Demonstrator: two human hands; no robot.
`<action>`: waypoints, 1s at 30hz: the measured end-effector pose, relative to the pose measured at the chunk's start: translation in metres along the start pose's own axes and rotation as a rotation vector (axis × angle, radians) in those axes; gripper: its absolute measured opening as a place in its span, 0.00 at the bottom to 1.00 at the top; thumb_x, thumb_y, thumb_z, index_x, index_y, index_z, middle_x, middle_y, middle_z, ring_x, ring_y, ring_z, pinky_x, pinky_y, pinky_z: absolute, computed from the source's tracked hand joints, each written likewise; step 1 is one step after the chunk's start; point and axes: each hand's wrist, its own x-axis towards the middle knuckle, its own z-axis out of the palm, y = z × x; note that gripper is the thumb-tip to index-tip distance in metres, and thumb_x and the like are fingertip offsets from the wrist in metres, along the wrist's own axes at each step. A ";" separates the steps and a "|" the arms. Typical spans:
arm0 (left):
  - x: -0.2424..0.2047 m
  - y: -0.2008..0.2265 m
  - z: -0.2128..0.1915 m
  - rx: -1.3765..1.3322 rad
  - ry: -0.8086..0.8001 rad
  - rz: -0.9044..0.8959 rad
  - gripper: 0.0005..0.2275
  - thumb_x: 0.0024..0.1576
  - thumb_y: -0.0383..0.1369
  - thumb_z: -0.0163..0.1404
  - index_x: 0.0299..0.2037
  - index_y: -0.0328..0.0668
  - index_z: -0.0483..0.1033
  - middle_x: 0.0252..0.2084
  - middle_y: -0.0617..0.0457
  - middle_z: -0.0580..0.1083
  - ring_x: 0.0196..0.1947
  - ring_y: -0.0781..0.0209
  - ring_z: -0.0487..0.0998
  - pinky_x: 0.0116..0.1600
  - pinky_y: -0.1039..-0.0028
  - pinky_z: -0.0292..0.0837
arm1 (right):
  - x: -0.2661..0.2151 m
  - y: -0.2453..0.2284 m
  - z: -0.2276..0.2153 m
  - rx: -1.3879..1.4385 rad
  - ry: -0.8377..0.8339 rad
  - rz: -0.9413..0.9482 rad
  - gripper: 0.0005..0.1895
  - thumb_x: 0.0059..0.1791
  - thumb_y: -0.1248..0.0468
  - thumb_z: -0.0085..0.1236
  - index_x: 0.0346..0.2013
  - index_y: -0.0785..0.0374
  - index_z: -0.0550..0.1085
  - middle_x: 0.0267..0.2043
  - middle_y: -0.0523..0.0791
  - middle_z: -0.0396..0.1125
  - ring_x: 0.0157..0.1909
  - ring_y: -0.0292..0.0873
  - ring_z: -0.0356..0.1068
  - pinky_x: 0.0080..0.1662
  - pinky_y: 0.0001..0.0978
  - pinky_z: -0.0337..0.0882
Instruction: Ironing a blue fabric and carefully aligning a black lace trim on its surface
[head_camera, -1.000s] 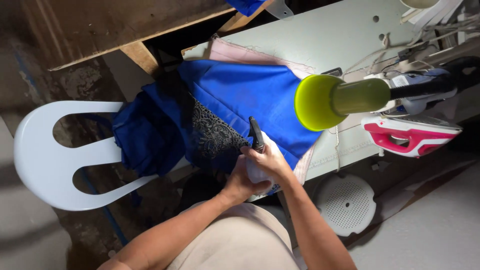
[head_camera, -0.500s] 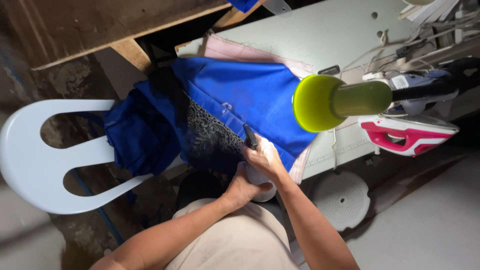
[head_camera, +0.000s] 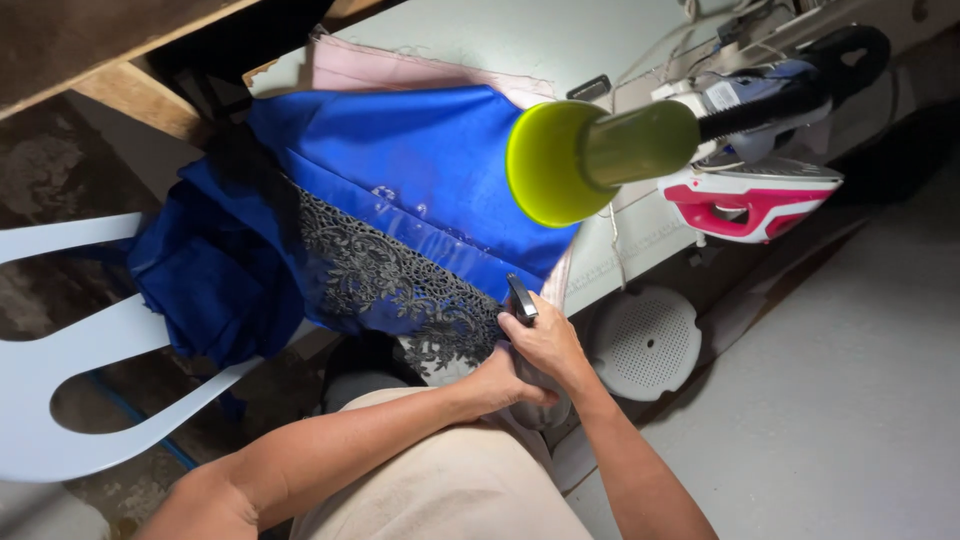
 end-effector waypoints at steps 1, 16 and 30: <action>-0.003 0.004 0.002 -0.013 -0.015 -0.019 0.46 0.35 0.42 0.73 0.60 0.28 0.57 0.61 0.33 0.69 0.66 0.38 0.69 0.66 0.53 0.70 | -0.003 0.005 -0.002 0.012 0.008 0.031 0.15 0.43 0.44 0.56 0.38 0.45 0.78 0.40 0.51 0.77 0.53 0.57 0.74 0.53 0.49 0.71; 0.017 -0.020 0.009 0.106 -0.077 0.015 0.46 0.32 0.39 0.74 0.60 0.28 0.60 0.55 0.39 0.71 0.60 0.45 0.74 0.62 0.60 0.72 | -0.029 0.004 -0.005 0.147 0.094 0.079 0.23 0.45 0.42 0.57 0.42 0.54 0.78 0.45 0.56 0.76 0.57 0.61 0.72 0.56 0.53 0.69; -0.167 0.113 -0.303 0.437 1.298 0.640 0.33 0.47 0.44 0.66 0.59 0.38 0.65 0.55 0.43 0.74 0.46 0.47 0.78 0.44 0.61 0.74 | 0.105 0.206 -0.146 0.528 1.164 -0.178 0.39 0.51 0.57 0.73 0.61 0.66 0.53 0.62 0.56 0.50 0.64 0.55 0.60 0.60 0.44 0.68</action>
